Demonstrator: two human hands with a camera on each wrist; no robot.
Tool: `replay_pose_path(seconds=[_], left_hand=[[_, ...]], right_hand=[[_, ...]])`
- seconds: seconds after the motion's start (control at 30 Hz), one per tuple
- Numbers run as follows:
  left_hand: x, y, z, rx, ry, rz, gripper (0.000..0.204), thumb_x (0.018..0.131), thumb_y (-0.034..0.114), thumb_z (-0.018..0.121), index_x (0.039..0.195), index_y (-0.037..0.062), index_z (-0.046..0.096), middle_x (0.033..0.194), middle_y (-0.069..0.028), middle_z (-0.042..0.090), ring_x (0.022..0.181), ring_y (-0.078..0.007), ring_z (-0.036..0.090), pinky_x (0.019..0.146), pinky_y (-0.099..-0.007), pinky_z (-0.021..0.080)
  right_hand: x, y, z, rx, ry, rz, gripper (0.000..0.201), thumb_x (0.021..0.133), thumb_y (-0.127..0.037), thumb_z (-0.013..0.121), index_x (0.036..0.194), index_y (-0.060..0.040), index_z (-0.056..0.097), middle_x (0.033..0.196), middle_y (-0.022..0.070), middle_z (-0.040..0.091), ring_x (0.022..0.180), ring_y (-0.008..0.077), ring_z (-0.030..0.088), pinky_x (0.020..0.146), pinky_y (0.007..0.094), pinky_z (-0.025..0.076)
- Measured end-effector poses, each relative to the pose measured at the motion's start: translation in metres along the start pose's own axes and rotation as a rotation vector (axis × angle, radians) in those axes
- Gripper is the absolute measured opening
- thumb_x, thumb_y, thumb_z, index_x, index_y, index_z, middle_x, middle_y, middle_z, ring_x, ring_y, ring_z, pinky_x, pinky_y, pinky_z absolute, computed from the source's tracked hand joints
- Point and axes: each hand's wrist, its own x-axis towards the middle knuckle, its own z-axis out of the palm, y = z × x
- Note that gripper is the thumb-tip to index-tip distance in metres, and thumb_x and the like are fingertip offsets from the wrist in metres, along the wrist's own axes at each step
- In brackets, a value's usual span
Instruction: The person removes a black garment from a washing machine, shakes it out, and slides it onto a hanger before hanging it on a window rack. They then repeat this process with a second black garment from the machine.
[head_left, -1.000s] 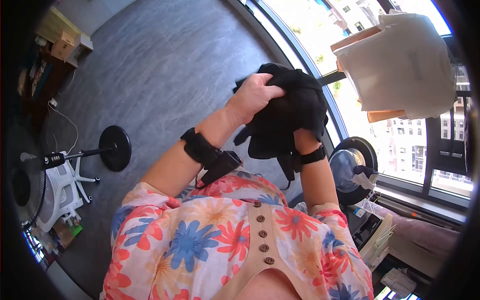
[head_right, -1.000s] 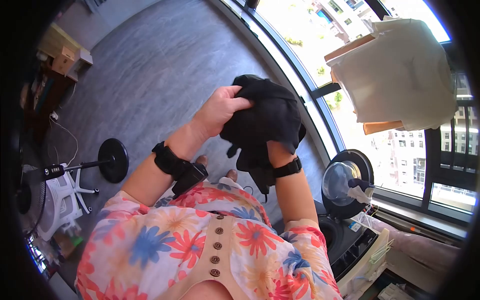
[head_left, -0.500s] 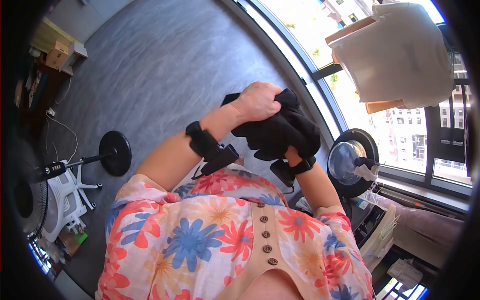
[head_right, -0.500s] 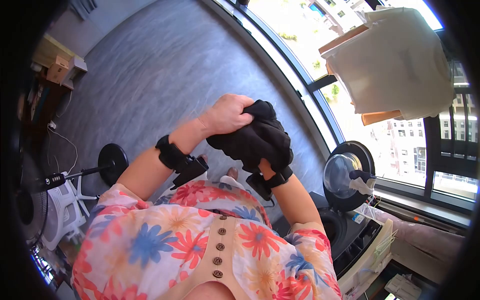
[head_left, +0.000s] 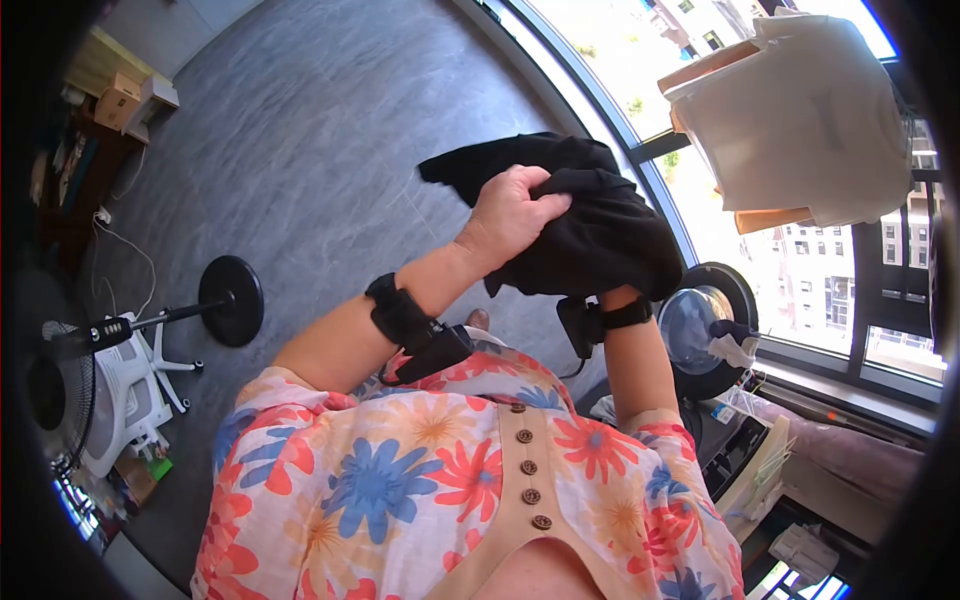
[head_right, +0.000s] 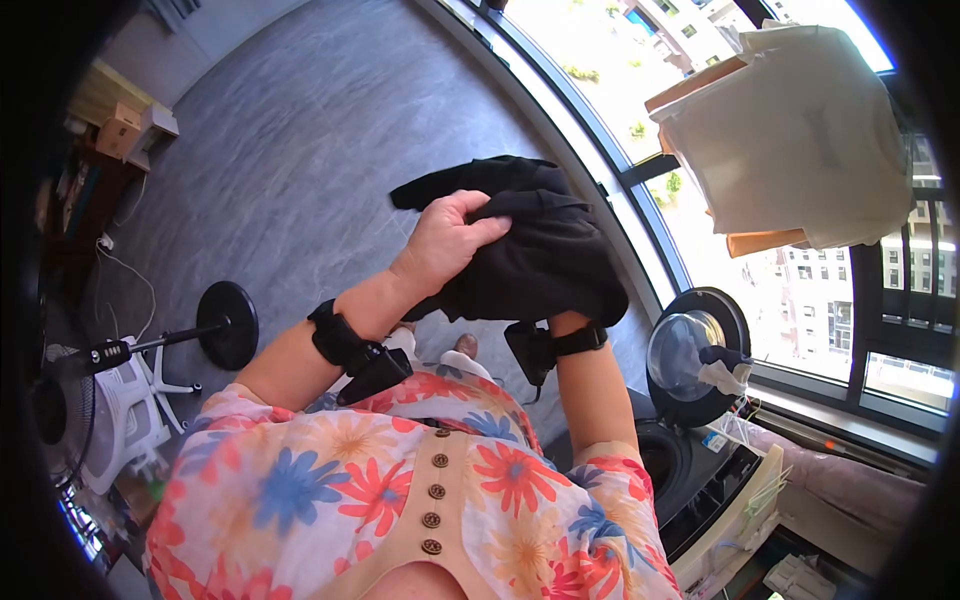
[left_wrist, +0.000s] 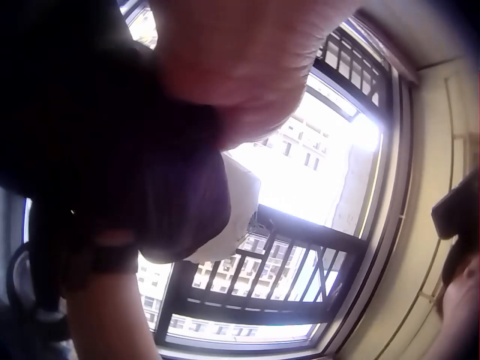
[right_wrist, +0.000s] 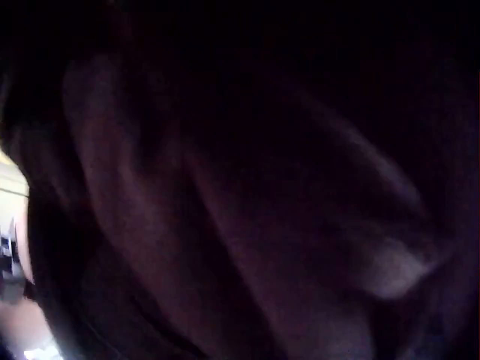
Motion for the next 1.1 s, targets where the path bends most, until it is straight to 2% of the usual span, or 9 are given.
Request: replay_pose_path(seconds=[0.07,0.33,0.4,0.43,0.6,0.7,0.77,0.9,1.1], left_hand=[[0.007,-0.015,0.005,0.001,0.053,0.006,0.018,0.08,0.012,0.058,0.092,-0.0013,0.057,0.082,-0.002,0.059,0.074,-0.0057,0.052,0.065,-0.0205,0.044],[0.003,0.013,0.027,-0.051,-0.282,-0.027,0.021,0.085,0.017,0.053,0.091,-0.0029,0.056,0.081,-0.0035,0.059,0.078,-0.0072,0.052,0.069,-0.0256,0.045],[-0.008,0.044,0.03,0.095,-0.475,0.142,0.02,0.083,0.018,0.055,0.085,-0.002,0.056,0.077,-0.0074,0.06,0.071,-0.0119,0.054,0.067,-0.028,0.045],[-0.012,0.062,0.029,0.256,-0.558,0.229,0.021,0.079,0.021,0.058,0.079,-0.0003,0.055,0.077,-0.0135,0.059,0.067,-0.023,0.057,0.065,-0.0311,0.044],[0.023,0.032,0.004,0.972,-0.24,0.391,0.023,0.079,0.027,0.052,0.093,0.0115,0.061,0.088,-0.0142,0.056,0.084,-0.0322,0.056,0.073,-0.0394,0.046],[0.03,0.014,0.0,0.775,-0.394,0.237,0.023,0.079,0.023,0.052,0.097,0.0123,0.061,0.085,-0.0138,0.058,0.081,-0.0338,0.056,0.073,-0.0395,0.045],[0.022,0.003,0.014,0.591,-0.132,0.288,0.02,0.08,0.018,0.053,0.096,0.0071,0.061,0.08,-0.0095,0.062,0.073,-0.0243,0.059,0.069,-0.0343,0.046],[0.008,0.01,0.034,0.108,-0.195,0.09,0.018,0.084,0.014,0.051,0.085,-0.003,0.058,0.073,-0.0005,0.059,0.07,-0.0038,0.049,0.063,-0.0234,0.043],[-0.003,0.03,0.014,0.36,0.075,0.282,0.026,0.079,0.023,0.06,0.077,-0.0026,0.057,0.072,-0.0105,0.056,0.069,-0.0166,0.054,0.067,-0.029,0.043]], right_hand=[[-0.003,-0.03,0.04,-1.213,-0.337,-0.411,0.038,0.08,-0.025,0.056,0.112,-0.0069,0.049,0.112,0.0088,0.052,0.106,0.0212,0.047,0.09,0.0337,0.038],[-0.011,-0.008,-0.02,-1.507,-0.215,-0.471,0.04,0.084,-0.025,0.049,0.12,-0.0081,0.043,0.115,0.0096,0.049,0.108,0.0231,0.045,0.095,0.0322,0.032],[-0.035,-0.009,-0.003,-0.258,-0.008,-0.131,0.043,0.087,-0.028,0.044,0.124,-0.0074,0.038,0.122,0.0097,0.045,0.116,0.0223,0.039,0.1,0.0336,0.027],[-0.037,-0.009,-0.005,-0.257,0.0,-0.134,0.043,0.087,-0.028,0.044,0.124,-0.0074,0.038,0.122,0.0097,0.045,0.116,0.0223,0.039,0.1,0.0336,0.027],[-0.026,0.014,0.006,-0.601,-0.028,-0.193,0.044,0.088,-0.029,0.042,0.126,-0.0075,0.036,0.124,0.0091,0.043,0.117,0.0211,0.037,0.101,0.0328,0.024],[-0.034,0.011,-0.002,-0.807,-0.039,-0.234,0.045,0.088,-0.03,0.041,0.126,-0.0076,0.035,0.125,0.0088,0.041,0.118,0.0204,0.036,0.102,0.0324,0.023],[-0.033,0.016,-0.003,-0.946,-0.051,-0.244,0.045,0.088,-0.03,0.041,0.127,-0.0077,0.034,0.126,0.0086,0.041,0.118,0.0199,0.035,0.102,0.032,0.022],[-0.009,0.014,-0.006,-1.244,-0.084,-0.273,0.046,0.089,-0.031,0.039,0.128,-0.0078,0.033,0.128,0.0082,0.039,0.12,0.019,0.034,0.103,0.0314,0.021],[-0.005,0.004,-0.023,-1.66,-0.152,-0.328,0.046,0.09,-0.032,0.037,0.129,-0.008,0.03,0.131,0.0075,0.036,0.121,0.0175,0.031,0.104,0.0305,0.018]])
